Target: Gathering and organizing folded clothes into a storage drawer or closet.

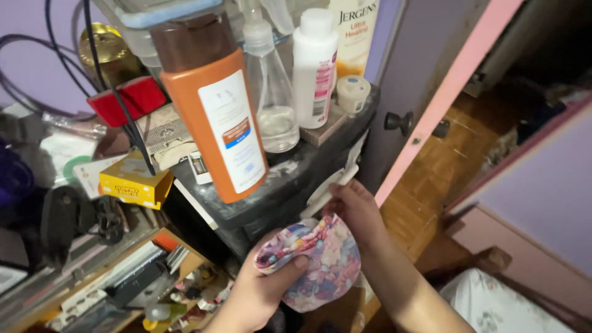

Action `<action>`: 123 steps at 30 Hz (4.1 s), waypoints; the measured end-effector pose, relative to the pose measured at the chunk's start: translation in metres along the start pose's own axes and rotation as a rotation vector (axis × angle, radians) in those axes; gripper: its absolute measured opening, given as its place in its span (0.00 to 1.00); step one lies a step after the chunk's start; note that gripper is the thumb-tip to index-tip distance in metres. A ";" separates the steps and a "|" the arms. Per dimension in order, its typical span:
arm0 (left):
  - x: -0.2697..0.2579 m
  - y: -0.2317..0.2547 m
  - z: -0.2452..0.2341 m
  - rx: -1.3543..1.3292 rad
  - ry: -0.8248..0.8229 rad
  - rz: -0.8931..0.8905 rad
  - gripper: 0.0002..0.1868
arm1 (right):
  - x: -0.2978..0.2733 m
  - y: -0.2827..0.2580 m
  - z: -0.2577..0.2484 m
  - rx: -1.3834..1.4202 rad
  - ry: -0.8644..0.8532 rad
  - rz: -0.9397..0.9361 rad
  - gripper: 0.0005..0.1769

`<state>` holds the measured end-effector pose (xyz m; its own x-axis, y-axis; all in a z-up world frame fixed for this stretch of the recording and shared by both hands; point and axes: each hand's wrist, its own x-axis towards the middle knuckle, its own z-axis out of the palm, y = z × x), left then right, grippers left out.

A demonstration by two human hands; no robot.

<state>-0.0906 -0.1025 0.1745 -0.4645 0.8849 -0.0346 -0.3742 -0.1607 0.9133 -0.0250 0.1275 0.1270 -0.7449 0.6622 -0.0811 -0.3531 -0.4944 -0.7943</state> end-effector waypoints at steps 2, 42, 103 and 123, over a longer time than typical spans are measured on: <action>0.001 0.006 0.016 0.030 0.003 0.077 0.23 | -0.017 -0.017 0.012 -0.059 0.025 0.047 0.04; 0.034 0.092 0.093 0.060 0.173 0.088 0.26 | -0.023 -0.185 -0.073 -0.978 -0.609 0.068 0.08; 0.007 0.080 0.099 1.714 0.481 0.791 0.46 | 0.005 -0.149 0.009 -1.477 -0.597 -1.553 0.49; 0.028 0.038 0.050 1.899 1.066 0.848 0.30 | 0.060 -0.090 0.020 -1.457 -0.347 -1.686 0.56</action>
<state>-0.0782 -0.0619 0.2285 -0.3929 0.3074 0.8667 0.6523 0.7575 0.0271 -0.0495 0.2004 0.2060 -0.4029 -0.2726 0.8737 -0.1660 0.9606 0.2231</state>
